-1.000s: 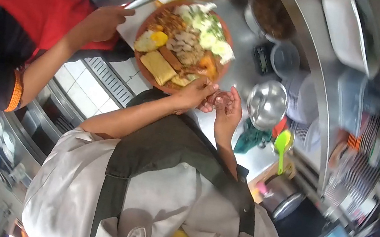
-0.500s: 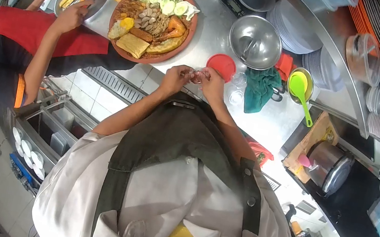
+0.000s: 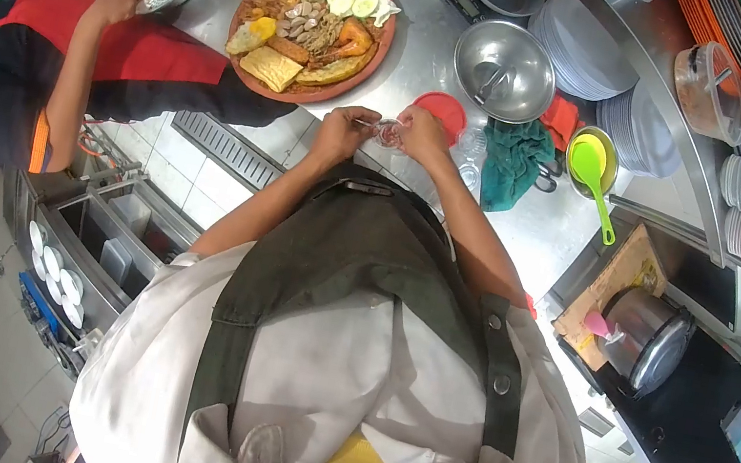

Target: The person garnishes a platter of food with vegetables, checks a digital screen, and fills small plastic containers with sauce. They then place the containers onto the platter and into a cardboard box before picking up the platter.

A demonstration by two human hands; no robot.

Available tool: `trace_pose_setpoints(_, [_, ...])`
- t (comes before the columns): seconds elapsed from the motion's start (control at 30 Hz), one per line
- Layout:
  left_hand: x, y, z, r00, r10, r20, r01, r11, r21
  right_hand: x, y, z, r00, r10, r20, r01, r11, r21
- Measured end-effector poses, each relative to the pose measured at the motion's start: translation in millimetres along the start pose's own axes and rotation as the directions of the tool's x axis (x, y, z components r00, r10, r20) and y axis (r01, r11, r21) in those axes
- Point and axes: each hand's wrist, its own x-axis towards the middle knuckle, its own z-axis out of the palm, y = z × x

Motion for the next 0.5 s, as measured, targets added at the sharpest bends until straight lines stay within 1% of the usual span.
trace_pose_setpoints(0.03, [-4, 4, 1, 0.999, -0.039, -0.003, 0.039, 0.999, 0.032, 4, 3, 3, 1.000, -0.015, 0.004, 0.015, 1.000, -0.010])
trace_pose_setpoints(0.1, [-10, 14, 5, 0.994, -0.112, -0.014, 0.113, 0.989, 0.092, 5, 10, 19, 0.973, -0.185, -0.138, 0.170, 0.979, -0.110])
trace_pose_setpoints(0.13, [-7, -2, 9, 0.997, -0.079, 0.008, 0.079, 0.997, -0.026, 6, 13, 25, 0.941, -0.273, -0.199, 0.241, 0.956, -0.168])
trace_pose_setpoints(0.23, [-6, -10, 12, 0.987, -0.160, 0.008, 0.157, 0.954, -0.255, 1, 9, 25, 0.994, -0.084, -0.064, 0.085, 0.996, 0.026])
trace_pose_setpoints(0.33, [-4, -10, 9, 0.986, -0.166, 0.011, 0.164, 0.955, -0.249, -11, -7, 13, 0.998, -0.057, 0.032, 0.051, 0.986, 0.162])
trace_pose_setpoints(0.43, [-4, 1, 4, 0.982, -0.182, 0.054, 0.190, 0.948, -0.254, -11, -13, 11, 0.981, 0.157, 0.113, -0.186, 0.928, 0.323])
trace_pose_setpoints(0.47, [-5, 7, 0, 0.974, -0.213, 0.080, 0.226, 0.945, -0.235, -11, -11, 16, 0.985, 0.160, 0.071, -0.174, 0.942, 0.286])
trace_pose_setpoints(0.5, [-2, 4, -2, 0.982, -0.172, 0.078, 0.183, 0.966, -0.182, -11, -11, 20, 0.987, 0.161, 0.027, -0.162, 0.955, 0.248])
